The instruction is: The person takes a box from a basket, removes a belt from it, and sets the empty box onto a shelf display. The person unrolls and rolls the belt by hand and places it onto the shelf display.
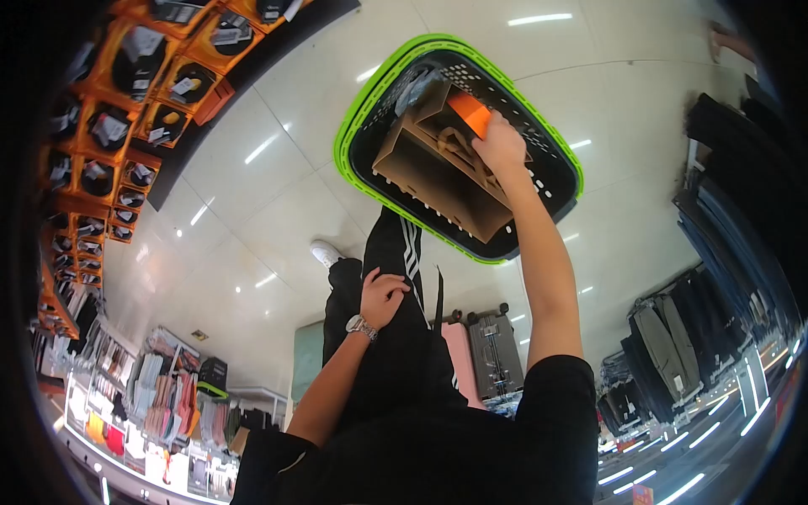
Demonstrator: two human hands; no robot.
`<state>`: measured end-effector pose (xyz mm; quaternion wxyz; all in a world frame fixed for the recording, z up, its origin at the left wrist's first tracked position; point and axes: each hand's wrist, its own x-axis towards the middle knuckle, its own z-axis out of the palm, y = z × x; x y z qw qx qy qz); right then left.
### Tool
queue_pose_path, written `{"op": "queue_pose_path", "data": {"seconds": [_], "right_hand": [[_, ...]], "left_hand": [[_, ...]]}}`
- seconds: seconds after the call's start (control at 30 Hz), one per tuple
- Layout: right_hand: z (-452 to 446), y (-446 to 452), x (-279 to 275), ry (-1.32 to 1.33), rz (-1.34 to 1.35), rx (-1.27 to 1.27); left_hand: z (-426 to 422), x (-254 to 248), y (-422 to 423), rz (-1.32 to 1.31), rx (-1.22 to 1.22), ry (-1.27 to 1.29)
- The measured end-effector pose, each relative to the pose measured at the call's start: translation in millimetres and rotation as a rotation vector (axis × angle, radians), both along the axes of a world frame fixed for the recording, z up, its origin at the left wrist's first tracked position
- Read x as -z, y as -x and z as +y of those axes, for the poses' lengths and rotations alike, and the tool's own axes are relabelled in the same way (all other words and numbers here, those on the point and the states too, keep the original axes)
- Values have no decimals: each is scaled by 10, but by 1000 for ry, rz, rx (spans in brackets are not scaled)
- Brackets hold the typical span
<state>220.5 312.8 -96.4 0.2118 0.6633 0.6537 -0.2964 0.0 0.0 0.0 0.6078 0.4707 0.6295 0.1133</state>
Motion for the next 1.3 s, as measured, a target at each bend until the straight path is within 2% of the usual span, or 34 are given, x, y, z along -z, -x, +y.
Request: {"op": "queue_pose_path", "data": {"seconds": [0.07,0.1,0.17,0.2,0.27,0.3,0.37,0.4,0.43,0.5,0.57,0.6,0.67,0.7,0.77,0.8,0.87,0.97,1.03,1.1,1.13,1.17,1.23,1.27,1.3], "right_hand": [[91,-21,-246,-107,36,92],[-83,-59,-1488,-126,-35,155],[-313,-34,-2067,-228,139,264],[-440,-5,-2356,-260,159,266],[-703,134,-2980,-265,697,517],[-847,272,-3284,-304,723,501],[-1200,641,-3870,7,1057,650],[-1424,874,-4087,31,1174,597],[-1656,1138,-4265,53,1289,531],[-2127,1754,-4611,233,1479,457],[-2624,2407,-4886,408,1532,410],[-2881,2694,-4935,498,1562,349],[-3306,3245,-5149,660,1625,222],[-3522,3500,-5279,737,1656,163],[-3867,3852,-5452,793,1569,47],[-4002,3996,-5514,849,1539,3],[-4158,4225,-5591,893,1456,-91],[-4172,4433,-5743,923,1357,-172],[-4162,4606,-5752,880,1350,-217],[-4087,4823,-5851,358,1096,-424],[-4104,4943,-5926,-23,1163,-453],[-4056,5070,-5973,-16,1166,-464],[-3877,5374,-6056,-365,1208,-898],[-3854,5527,-6125,-358,1216,-904],[-3856,5694,-6210,-242,1087,-978]], "left_hand": [[-69,305,-25,1,-20,19],[-364,-286,-63,-69,-6,-57],[-567,-505,187,-122,-76,-20],[-491,-811,346,-80,-22,109],[-566,-1050,712,-116,-62,121],[-622,-1162,942,-152,-112,175],[-682,-1438,1473,-167,-163,78],[-730,-1610,1732,-275,-294,76],[-753,-1774,2009,-391,-420,61],[-699,-2657,2565,-555,-600,48],[-866,-3231,3002,-902,-765,-146],[-1015,-3554,3167,-903,-772,-196],[-1352,-4082,3397,-1183,-892,-293],[-1579,-4176,3477,-1173,-916,-310],[-2027,-4359,3565,-1549,-1015,-268],[-2237,-4446,3587,-1554,-1013,-302],[-2546,-4563,3622,-1674,-1232,-218],[-2716,-4550,3710,-1716,-1148,-361],[-2732,-4508,3791,-1728,-1189,-357],[-2667,-4466,3904,-1744,-1230,-355],[-2624,-4460,3958,-1700,-1243,-352],[-2599,-4435,4025,-1655,-1256,-347],[-2551,-4266,4251,-1706,-1191,-350],[-2529,-4190,4360,-1754,-1115,-341],[-2468,-4226,4459,-1747,-1124,-350]]}}
